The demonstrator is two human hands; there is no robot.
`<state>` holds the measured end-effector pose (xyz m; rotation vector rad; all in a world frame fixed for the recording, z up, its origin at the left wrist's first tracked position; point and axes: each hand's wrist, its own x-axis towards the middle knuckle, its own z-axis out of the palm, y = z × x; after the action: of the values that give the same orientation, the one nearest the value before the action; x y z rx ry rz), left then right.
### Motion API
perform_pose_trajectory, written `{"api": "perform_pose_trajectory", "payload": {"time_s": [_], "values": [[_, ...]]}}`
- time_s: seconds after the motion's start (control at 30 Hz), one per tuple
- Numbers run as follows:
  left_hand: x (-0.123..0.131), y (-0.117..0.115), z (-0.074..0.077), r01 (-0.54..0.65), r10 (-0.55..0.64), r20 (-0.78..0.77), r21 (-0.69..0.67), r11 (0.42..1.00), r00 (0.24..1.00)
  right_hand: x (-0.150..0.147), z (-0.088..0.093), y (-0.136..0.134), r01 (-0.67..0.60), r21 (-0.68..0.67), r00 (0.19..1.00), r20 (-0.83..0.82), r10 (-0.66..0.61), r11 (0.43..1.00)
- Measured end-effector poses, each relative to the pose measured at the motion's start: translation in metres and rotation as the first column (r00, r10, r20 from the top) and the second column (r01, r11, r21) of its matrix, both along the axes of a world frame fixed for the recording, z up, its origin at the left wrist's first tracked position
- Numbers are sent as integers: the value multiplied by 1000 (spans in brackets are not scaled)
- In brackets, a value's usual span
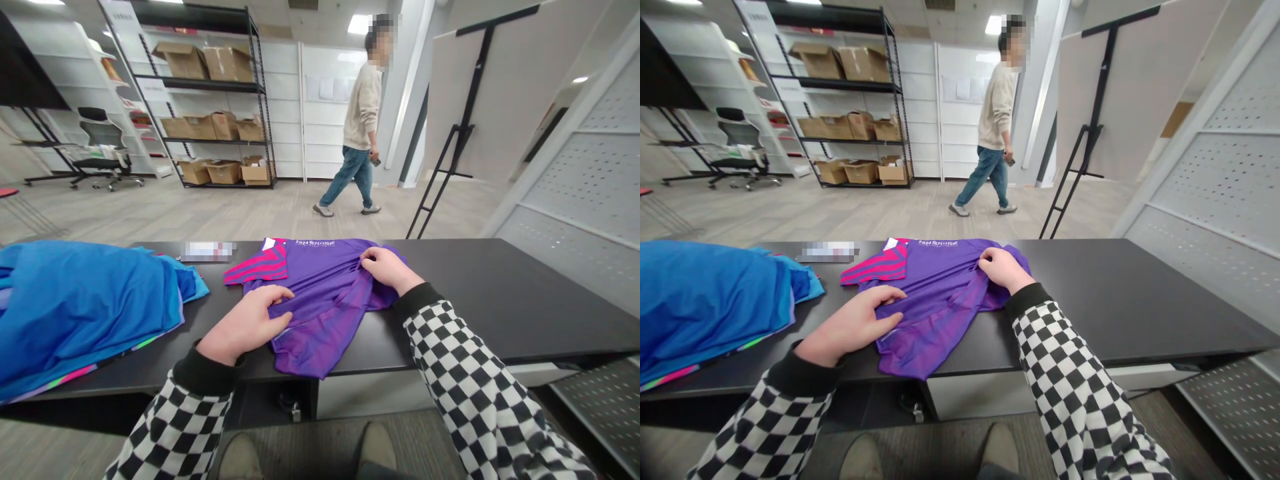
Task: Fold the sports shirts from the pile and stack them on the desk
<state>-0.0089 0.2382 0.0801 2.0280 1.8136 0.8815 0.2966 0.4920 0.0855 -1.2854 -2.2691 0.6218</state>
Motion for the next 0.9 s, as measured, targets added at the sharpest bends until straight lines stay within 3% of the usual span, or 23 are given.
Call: {"api": "perform_pose_trajectory", "payload": {"time_s": [0.1,0.2,0.33,0.47,0.63,0.7,0.77,0.83,0.9], "values": [[-2,0,-4,79,-77,-59,30,996,995,3,5,-3,-48,33,993,-109,51,998],[-3,-1,-6,104,-102,-81,15,995,991,10,6,-2,-109,-66,987,-125,100,992],[-6,-1,-10,96,-96,-93,-9,995,991,25,10,3,31,-88,999,46,-27,996],[-12,4,-17,-28,15,-171,-73,997,985,39,16,9,199,-100,979,55,-195,975],[-17,11,-22,-214,189,-260,-69,974,947,44,26,4,273,-64,945,-170,-280,960],[-14,10,-20,-209,203,-231,0,978,952,44,32,-9,174,-149,924,-316,-214,973],[-7,8,-15,-149,161,-159,80,986,974,44,41,-28,-99,-315,916,-399,-38,944],[0,5,-10,-55,65,-81,123,991,995,44,48,-45,-385,-486,887,-431,168,784],[8,1,-6,40,-37,-28,117,992,999,41,51,-56,-530,-561,832,-488,262,636]]}}
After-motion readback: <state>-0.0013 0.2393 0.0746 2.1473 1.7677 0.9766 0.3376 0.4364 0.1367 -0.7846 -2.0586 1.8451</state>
